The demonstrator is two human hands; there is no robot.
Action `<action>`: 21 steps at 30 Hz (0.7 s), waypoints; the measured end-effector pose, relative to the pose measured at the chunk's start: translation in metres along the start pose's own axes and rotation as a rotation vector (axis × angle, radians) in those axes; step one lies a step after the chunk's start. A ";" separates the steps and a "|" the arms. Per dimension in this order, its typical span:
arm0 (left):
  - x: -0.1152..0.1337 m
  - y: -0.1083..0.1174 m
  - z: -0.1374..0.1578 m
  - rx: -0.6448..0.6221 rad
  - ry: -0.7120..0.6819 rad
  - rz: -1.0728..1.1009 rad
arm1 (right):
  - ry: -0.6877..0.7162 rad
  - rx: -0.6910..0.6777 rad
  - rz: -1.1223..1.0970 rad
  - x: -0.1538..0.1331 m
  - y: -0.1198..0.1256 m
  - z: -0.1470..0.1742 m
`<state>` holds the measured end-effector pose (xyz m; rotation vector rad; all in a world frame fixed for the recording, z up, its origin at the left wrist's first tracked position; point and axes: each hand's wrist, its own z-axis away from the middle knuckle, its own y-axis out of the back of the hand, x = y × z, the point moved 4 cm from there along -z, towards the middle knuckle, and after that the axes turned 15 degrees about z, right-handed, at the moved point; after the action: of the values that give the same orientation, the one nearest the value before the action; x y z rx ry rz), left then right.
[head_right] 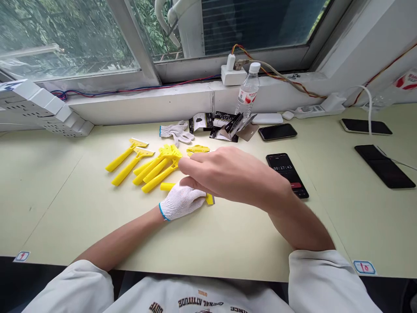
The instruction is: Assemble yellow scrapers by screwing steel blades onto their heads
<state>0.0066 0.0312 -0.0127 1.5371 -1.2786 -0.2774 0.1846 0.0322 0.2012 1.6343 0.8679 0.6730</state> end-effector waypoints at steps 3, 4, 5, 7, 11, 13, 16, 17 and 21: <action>0.000 -0.001 0.001 -0.007 -0.017 0.006 | 0.030 0.000 -0.011 -0.003 0.002 0.005; -0.001 -0.001 0.002 -0.021 -0.016 0.010 | 0.038 0.006 -0.026 -0.004 0.004 0.007; -0.001 -0.001 0.002 -0.033 -0.013 0.011 | 0.037 0.016 -0.036 -0.005 0.006 0.009; -0.001 -0.001 0.001 -0.041 -0.006 0.000 | -0.015 0.033 -0.026 -0.004 0.008 0.011; 0.002 0.004 -0.001 -0.039 -0.013 -0.006 | -0.309 -0.002 0.163 0.001 0.005 0.011; 0.004 0.006 -0.002 -0.059 -0.019 0.013 | -0.467 -0.026 0.292 0.004 0.005 0.012; 0.005 0.008 -0.004 -0.081 -0.015 0.030 | -0.504 -0.045 0.335 0.005 0.005 0.013; 0.005 0.009 -0.004 -0.082 -0.013 0.032 | -0.448 -0.035 0.298 0.004 0.006 0.014; 0.005 0.008 -0.003 -0.064 -0.014 0.015 | -0.057 0.003 0.021 -0.004 0.013 0.018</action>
<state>0.0062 0.0298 -0.0033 1.4736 -1.2799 -0.3172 0.1996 0.0176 0.2102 1.6596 0.8123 0.6367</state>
